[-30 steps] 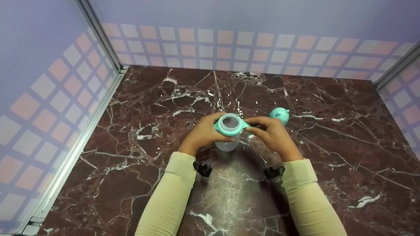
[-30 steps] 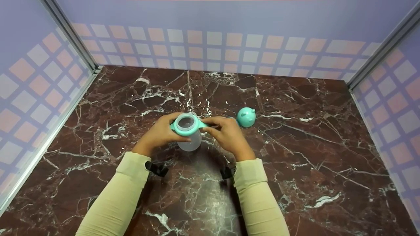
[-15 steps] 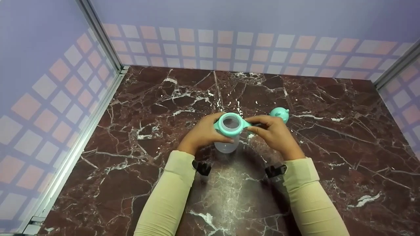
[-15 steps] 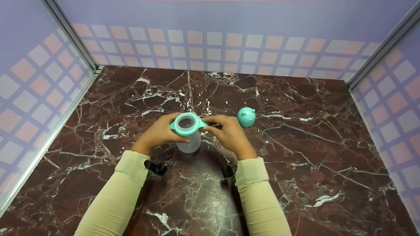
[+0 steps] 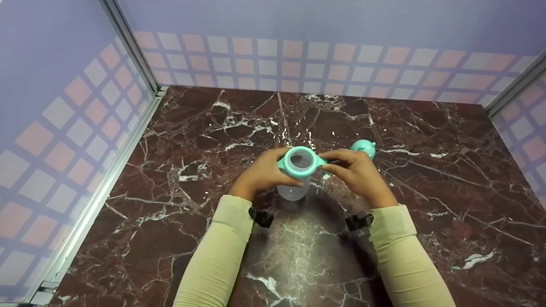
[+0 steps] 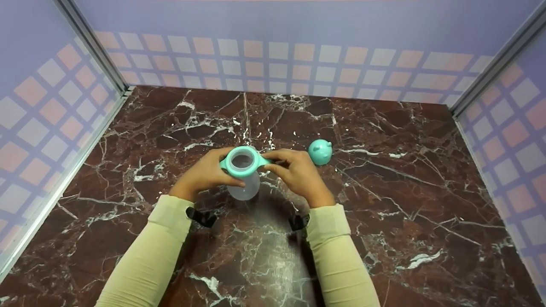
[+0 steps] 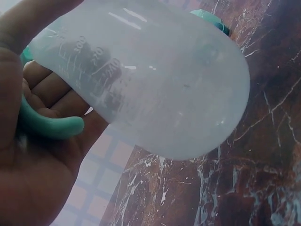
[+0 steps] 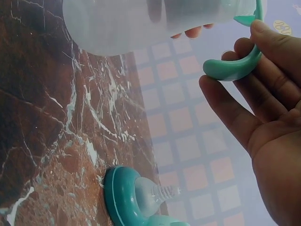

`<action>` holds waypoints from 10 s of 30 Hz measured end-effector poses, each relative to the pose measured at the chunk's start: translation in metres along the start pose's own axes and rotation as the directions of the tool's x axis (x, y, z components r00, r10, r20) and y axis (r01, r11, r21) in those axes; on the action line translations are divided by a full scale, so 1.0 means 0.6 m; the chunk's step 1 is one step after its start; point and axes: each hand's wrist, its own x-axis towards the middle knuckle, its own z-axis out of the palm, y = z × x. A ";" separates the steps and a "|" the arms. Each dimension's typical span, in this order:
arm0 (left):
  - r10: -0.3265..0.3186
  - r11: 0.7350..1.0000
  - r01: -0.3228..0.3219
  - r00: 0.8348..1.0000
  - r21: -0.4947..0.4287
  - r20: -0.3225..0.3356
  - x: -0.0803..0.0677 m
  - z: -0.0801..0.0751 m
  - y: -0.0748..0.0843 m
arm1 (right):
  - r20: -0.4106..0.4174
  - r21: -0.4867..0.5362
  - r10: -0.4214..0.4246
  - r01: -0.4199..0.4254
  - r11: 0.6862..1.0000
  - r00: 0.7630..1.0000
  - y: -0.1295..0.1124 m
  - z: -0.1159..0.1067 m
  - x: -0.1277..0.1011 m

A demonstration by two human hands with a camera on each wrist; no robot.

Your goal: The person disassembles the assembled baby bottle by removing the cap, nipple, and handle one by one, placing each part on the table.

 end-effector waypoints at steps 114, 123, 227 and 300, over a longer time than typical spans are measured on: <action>-0.089 0.995 0.087 0.995 -0.046 -0.046 -0.006 0.000 -0.015 | -0.281 -0.001 0.077 -0.081 0.997 0.957 0.035 -0.072 -0.023; -0.095 0.993 0.092 0.994 -0.072 -0.044 -0.006 0.001 -0.017 | -0.296 -0.019 0.074 -0.083 0.996 0.952 0.046 -0.078 -0.026; -0.104 0.994 0.100 0.989 -0.039 -0.106 -0.008 -0.002 -0.028 | -0.329 -0.303 0.330 -0.430 0.851 0.885 0.156 -0.116 -0.053; -0.069 0.996 0.063 0.993 -0.061 -0.094 -0.007 0.004 -0.024 | -0.296 -0.345 0.356 -0.447 0.825 0.886 0.189 -0.117 -0.046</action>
